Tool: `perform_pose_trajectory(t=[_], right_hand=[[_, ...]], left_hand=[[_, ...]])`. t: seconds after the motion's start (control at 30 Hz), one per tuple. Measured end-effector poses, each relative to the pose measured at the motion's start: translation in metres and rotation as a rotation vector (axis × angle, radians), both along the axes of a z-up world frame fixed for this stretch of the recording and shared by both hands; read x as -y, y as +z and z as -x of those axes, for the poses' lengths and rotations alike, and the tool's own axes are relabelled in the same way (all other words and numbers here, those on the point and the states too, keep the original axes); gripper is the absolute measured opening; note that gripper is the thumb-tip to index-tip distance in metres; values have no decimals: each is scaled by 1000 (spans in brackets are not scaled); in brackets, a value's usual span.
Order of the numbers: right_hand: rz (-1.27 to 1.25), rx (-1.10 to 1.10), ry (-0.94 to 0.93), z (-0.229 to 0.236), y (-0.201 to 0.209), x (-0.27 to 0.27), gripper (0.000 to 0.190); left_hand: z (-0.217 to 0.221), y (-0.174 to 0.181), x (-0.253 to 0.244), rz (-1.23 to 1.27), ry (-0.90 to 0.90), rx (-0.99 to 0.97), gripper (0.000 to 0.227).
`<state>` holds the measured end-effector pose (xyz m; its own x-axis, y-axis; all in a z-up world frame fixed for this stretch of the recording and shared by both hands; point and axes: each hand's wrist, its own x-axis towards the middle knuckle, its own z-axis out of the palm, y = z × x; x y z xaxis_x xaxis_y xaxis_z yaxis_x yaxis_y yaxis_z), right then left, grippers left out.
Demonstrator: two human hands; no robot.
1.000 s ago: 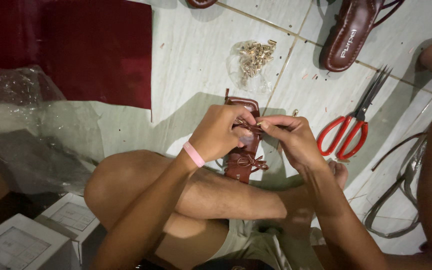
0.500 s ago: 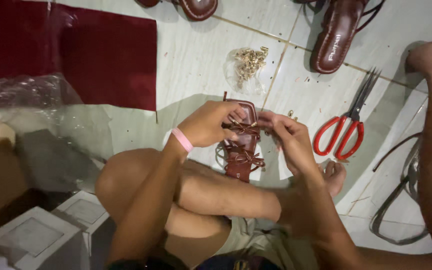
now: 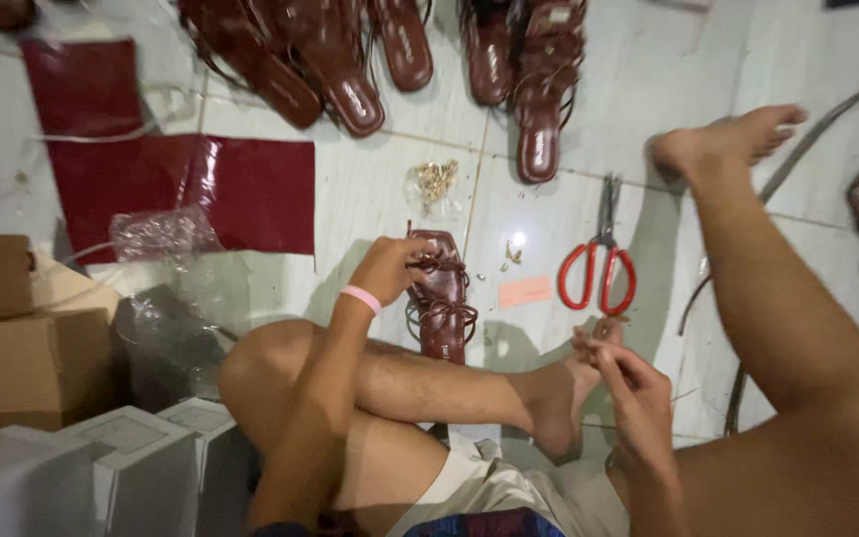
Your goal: The person sits on the floor and assembles brown strappy sandals by attaching small gold-colored metal hardware to the straps. They use red-handled scissors to trim excess strap material and then secure the metal pieces onto the sandal straps.
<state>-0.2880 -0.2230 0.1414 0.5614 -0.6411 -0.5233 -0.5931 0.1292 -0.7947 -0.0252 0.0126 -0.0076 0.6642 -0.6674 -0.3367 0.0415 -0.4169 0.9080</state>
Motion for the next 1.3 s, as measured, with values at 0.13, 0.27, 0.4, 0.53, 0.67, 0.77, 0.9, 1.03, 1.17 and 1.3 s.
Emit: perform_pose_trajectory(t=[0.13, 0.27, 0.4, 0.53, 0.67, 0.77, 0.9, 1.03, 1.17, 1.3], right_hand=[[117, 170, 68, 45, 26, 24, 27], [369, 148, 64, 89, 75, 41, 25], [376, 314, -104, 136, 140, 48, 26], [376, 410, -154, 146, 159, 50, 25], [322, 403, -52, 116, 143, 48, 23], [252, 362, 85, 79, 120, 43, 22], [188, 300, 290, 43, 83, 40, 20], [161, 194, 482, 22, 45, 44, 19], [184, 129, 658, -20, -4, 36, 18], [226, 15, 821, -19, -53, 18, 17]], left_hand=[[7, 13, -1, -71, 44, 97, 44], [16, 15, 1, -24, 110, 140, 48], [29, 12, -2, 119, 174, 136, 65], [45, 28, -13, 15, 323, 379, 53], [56, 48, -18, -18, 421, 352, 38], [61, 57, -18, 35, 488, 355, 31], [68, 68, -15, 106, 598, 295, 25], [78, 83, -19, 18, 627, 247, 24], [93, 91, -20, 3, 655, 291, 24], [127, 100, -14, -60, 631, 252, 23]])
